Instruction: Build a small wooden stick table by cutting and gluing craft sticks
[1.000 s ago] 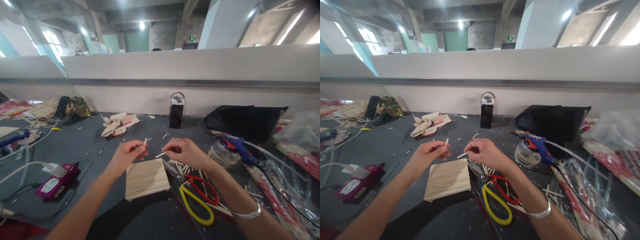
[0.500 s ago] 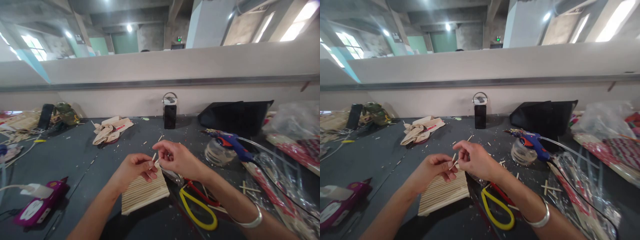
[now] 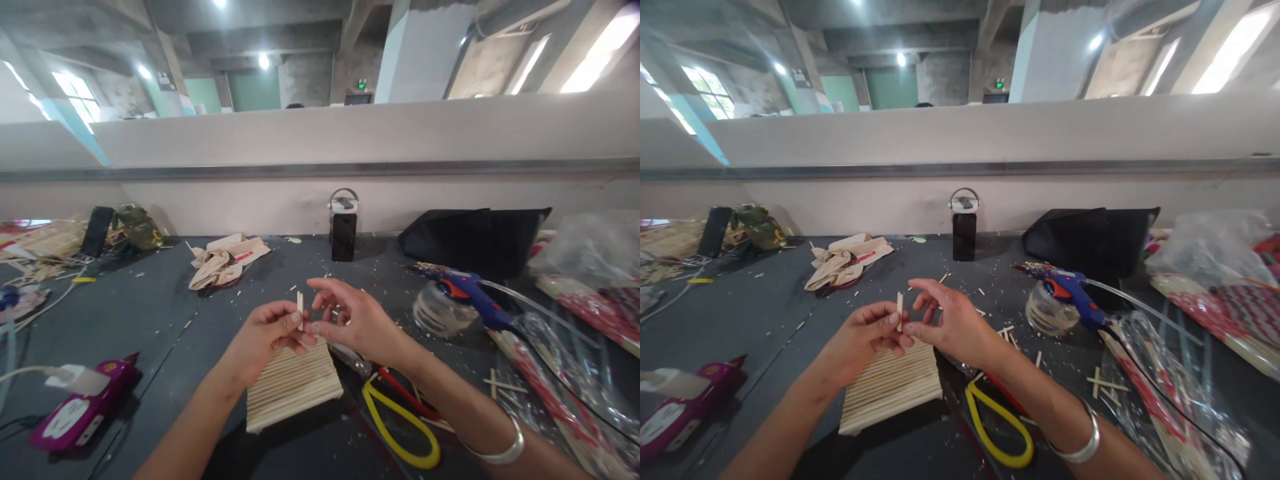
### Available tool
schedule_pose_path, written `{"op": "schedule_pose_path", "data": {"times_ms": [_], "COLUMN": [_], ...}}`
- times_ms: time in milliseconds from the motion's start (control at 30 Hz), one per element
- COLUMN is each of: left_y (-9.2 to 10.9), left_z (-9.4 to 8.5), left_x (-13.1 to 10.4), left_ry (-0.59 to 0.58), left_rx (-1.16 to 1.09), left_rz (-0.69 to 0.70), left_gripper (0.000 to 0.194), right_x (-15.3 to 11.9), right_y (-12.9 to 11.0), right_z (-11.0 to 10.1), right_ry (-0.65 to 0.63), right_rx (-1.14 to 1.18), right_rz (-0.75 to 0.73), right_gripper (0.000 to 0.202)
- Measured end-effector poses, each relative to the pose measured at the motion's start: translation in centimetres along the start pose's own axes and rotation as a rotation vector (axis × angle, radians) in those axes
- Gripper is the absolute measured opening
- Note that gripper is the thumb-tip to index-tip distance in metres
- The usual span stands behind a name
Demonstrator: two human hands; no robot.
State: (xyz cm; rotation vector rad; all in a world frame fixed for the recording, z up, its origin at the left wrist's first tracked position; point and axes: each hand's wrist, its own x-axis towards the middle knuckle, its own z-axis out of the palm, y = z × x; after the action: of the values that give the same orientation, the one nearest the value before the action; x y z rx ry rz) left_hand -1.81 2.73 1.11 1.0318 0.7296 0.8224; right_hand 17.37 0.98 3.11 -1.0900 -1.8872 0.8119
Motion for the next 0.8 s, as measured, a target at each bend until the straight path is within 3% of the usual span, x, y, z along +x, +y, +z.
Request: {"op": "schedule_pose_path", "data": {"times_ms": [133,267,533,800], "left_y": [-0.4,-0.8,-0.8,-0.5], "left_z": [-0.2,0.0,0.6,0.6], "left_x": [0.3,0.3,0.3,0.1], "left_ry": [0.022,-0.001,0.009,0.013], "left_rx": [-0.074,-0.033,-0.003,-0.046], "left_rz": [0.044,0.046,0.054,0.056], "left_gripper": [0.015,0.013,0.012,0.017], "right_x": [-0.4,-0.4,-0.2,-0.2], "right_y": [0.0,0.3,1.0,1.6], "right_z": [0.5,0.8,1.0,1.3], "right_ry": [0.005,-0.005,0.043,0.081], "right_rx": [-0.244,-0.419,-0.464,-0.508], "right_rz": [-0.154,-0.221,-0.301,-0.387], "right_gripper": [0.069,0.065,0.049,0.050]}}
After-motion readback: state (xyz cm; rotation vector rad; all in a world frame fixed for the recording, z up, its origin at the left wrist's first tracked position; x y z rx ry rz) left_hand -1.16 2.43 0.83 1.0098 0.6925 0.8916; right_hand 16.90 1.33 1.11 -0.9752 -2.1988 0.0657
